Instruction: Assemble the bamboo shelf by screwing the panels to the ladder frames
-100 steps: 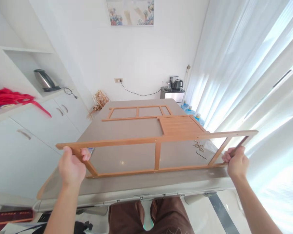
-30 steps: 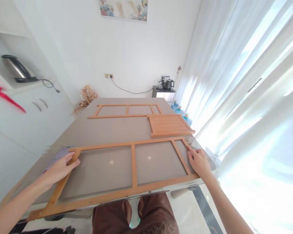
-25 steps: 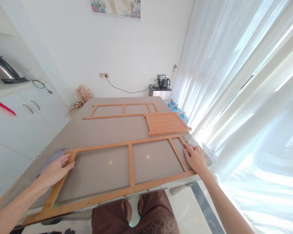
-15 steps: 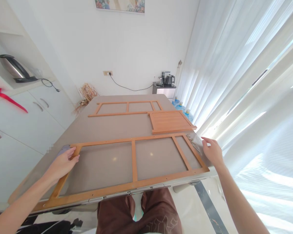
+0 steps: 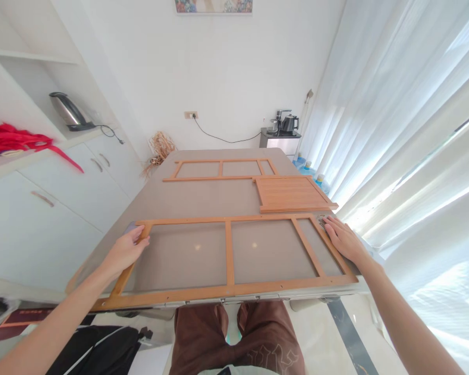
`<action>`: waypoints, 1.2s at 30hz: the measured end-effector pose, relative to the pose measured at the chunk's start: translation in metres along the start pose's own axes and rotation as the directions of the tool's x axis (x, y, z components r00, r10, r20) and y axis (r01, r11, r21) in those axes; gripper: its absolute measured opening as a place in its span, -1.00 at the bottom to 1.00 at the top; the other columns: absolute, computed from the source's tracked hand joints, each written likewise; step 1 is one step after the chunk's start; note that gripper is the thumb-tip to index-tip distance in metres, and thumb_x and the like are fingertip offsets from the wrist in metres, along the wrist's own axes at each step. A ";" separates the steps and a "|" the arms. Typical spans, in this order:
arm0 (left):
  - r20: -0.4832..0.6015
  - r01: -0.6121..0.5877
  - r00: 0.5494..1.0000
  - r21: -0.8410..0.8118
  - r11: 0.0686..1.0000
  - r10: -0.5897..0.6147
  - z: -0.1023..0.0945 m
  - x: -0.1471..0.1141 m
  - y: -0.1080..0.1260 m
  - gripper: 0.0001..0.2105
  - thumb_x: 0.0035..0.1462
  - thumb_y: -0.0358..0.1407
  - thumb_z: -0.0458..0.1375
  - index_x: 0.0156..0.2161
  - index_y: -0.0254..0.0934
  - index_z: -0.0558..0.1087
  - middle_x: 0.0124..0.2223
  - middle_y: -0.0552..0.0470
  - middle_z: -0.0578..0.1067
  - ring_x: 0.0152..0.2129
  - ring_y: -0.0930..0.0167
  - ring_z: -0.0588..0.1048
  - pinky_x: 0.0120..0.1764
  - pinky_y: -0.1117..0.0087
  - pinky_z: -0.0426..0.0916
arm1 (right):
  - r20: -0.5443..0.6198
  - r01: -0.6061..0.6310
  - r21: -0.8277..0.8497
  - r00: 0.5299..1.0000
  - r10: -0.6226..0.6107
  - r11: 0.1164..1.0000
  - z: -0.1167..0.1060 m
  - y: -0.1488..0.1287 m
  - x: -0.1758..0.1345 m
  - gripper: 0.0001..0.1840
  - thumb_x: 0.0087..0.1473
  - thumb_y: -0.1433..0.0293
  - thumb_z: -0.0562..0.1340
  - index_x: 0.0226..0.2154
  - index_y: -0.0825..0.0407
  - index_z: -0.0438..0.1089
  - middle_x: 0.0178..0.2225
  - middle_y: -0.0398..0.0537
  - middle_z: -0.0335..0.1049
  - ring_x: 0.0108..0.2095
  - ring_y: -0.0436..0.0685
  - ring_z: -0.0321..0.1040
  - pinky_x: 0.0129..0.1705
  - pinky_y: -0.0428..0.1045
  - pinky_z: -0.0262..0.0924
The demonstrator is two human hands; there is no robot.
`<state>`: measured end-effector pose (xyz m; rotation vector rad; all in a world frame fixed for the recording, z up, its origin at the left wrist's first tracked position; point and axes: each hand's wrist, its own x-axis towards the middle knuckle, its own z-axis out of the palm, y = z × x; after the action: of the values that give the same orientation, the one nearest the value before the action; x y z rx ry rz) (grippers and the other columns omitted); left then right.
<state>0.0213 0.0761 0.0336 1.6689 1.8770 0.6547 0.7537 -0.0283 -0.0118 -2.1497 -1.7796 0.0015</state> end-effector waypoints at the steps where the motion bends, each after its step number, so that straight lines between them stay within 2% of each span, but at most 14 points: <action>1: -0.005 0.004 1.000 -0.009 1.000 -0.004 0.002 0.000 0.000 -0.31 0.21 -0.24 0.13 0.40 -0.44 0.17 0.39 -0.31 0.28 0.29 0.14 0.35 0.35 0.14 0.21 | 0.002 -0.003 0.000 1.000 0.003 1.000 0.000 0.001 0.000 -0.32 0.42 0.06 -0.18 0.32 0.01 0.29 0.38 0.05 0.20 0.43 0.32 0.02 0.42 0.38 -0.05; 5: -0.041 -0.004 0.999 -0.042 0.999 0.003 0.011 0.002 -0.004 -0.35 0.21 -0.30 0.11 0.40 -0.38 0.20 0.40 -0.25 0.27 0.32 0.20 0.31 0.37 0.16 0.17 | -0.003 -0.011 0.000 1.000 0.011 1.000 0.003 0.003 0.001 -0.32 0.40 0.05 -0.16 0.31 0.00 0.30 0.36 0.06 0.24 0.42 0.33 0.06 0.40 0.39 -0.01; 11: -0.072 -0.045 0.997 -0.042 0.998 0.042 0.022 0.008 -0.013 -0.33 0.21 -0.34 0.10 0.42 -0.28 0.17 0.42 -0.16 0.26 0.36 0.24 0.24 0.39 0.17 0.13 | -0.060 -0.013 -0.016 0.998 0.012 1.000 0.005 0.004 0.000 -0.28 0.41 0.05 -0.16 0.36 0.08 0.25 0.43 0.15 0.07 0.45 0.50 -0.08 0.39 0.49 -0.10; 13: -0.069 -0.047 0.997 -0.019 0.999 0.046 0.023 0.011 -0.016 -0.34 0.22 -0.33 0.09 0.43 -0.30 0.17 0.42 -0.18 0.26 0.37 0.22 0.23 0.39 0.14 0.12 | -0.076 -0.006 -0.020 0.997 0.005 1.000 0.006 0.003 -0.001 -0.30 0.42 0.06 -0.14 0.36 0.09 0.26 0.42 0.19 0.08 0.45 0.51 -0.07 0.40 0.46 -0.10; 20: -0.065 -0.059 0.996 0.093 0.994 0.065 0.010 0.014 -0.026 -0.31 0.21 -0.28 0.08 0.43 -0.38 0.16 0.40 -0.27 0.29 0.32 0.11 0.30 0.36 0.08 0.15 | -0.114 0.021 -0.046 0.993 -0.026 0.999 0.014 -0.013 -0.007 -0.32 0.42 0.06 -0.16 0.32 0.04 0.29 0.41 0.09 0.14 0.46 0.38 -0.06 0.43 0.43 -0.11; 29: -0.056 -0.046 0.997 0.175 0.984 0.056 -0.008 0.022 -0.047 -0.29 0.19 -0.22 0.05 0.43 -0.36 0.15 0.37 -0.22 0.33 0.30 0.18 0.34 0.34 0.18 0.20 | -0.140 0.054 -0.036 0.988 -0.059 0.998 0.012 -0.044 -0.014 -0.35 0.43 0.11 -0.15 0.30 0.07 0.30 0.40 0.10 0.15 0.45 0.35 -0.04 0.44 0.40 -0.12; 32: -0.058 -0.040 0.997 0.200 0.979 0.053 -0.012 0.024 -0.047 -0.29 0.18 -0.22 0.05 0.43 -0.37 0.17 0.35 -0.25 0.36 0.28 0.14 0.37 0.32 0.14 0.23 | -0.136 0.057 -0.008 0.989 -0.058 0.998 0.012 -0.051 -0.015 -0.35 0.43 0.11 -0.15 0.30 0.09 0.30 0.40 0.10 0.16 0.45 0.35 -0.03 0.44 0.39 -0.10; 36: -0.063 -0.050 0.996 0.244 0.969 0.068 -0.011 0.024 -0.035 -0.31 0.20 -0.21 0.04 0.41 -0.38 0.20 0.25 -0.27 0.47 0.24 0.06 0.41 0.28 0.05 0.27 | -0.153 0.048 0.046 0.987 -0.041 0.998 0.006 -0.054 -0.015 -0.36 0.43 0.11 -0.14 0.27 0.09 0.34 0.37 0.09 0.21 0.44 0.32 0.00 0.45 0.36 -0.09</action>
<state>-0.0143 0.0960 0.0165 1.8823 2.0322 0.5313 0.6973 -0.0328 -0.0066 -2.0181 -1.7224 -0.1251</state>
